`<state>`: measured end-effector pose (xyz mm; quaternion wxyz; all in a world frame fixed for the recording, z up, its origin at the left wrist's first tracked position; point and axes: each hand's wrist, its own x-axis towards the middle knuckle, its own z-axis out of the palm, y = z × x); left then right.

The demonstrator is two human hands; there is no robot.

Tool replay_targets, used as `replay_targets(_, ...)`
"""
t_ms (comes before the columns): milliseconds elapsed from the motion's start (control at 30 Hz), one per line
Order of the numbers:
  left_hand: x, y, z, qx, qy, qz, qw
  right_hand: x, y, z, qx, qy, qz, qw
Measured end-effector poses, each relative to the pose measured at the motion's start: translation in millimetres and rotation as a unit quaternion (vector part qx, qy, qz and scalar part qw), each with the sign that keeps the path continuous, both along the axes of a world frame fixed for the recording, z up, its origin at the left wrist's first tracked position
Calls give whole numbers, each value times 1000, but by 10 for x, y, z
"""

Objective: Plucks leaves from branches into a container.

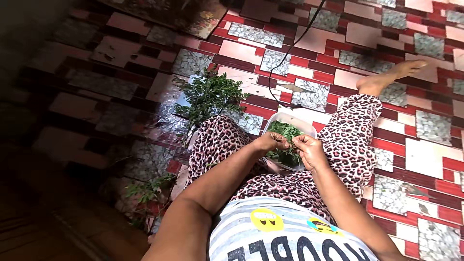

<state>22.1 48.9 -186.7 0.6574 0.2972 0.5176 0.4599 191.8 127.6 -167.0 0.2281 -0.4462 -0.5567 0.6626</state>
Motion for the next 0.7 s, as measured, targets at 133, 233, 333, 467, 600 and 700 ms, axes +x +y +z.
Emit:
replay_targets(133, -12, 4, -10, -1, -8, -21, 1000, 3, -5, 45, -41, 16, 25, 999)
replay_targets(233, 12, -39, 88, -7, 9, -21, 1000, -4, -24, 68, -50, 31, 27, 998)
replay_targets(333, 17, -58, 118, -6, 15, -22, 1000, -7, -17, 77, -71, 41, 15, 996)
replay_targets(467, 19, -67, 104, 12, 26, -31, 999, 10, -10, 49, -40, 16, 35, 998)
replay_targets(600, 30, -52, 116, 0, 15, -29, 999, 8, -20, 4, -13, 5, 16, 1000)
replay_targets(700, 27, -45, 126, -10, 5, -26, 1000, -4, -19, 27, -17, 2, -3, 1000)
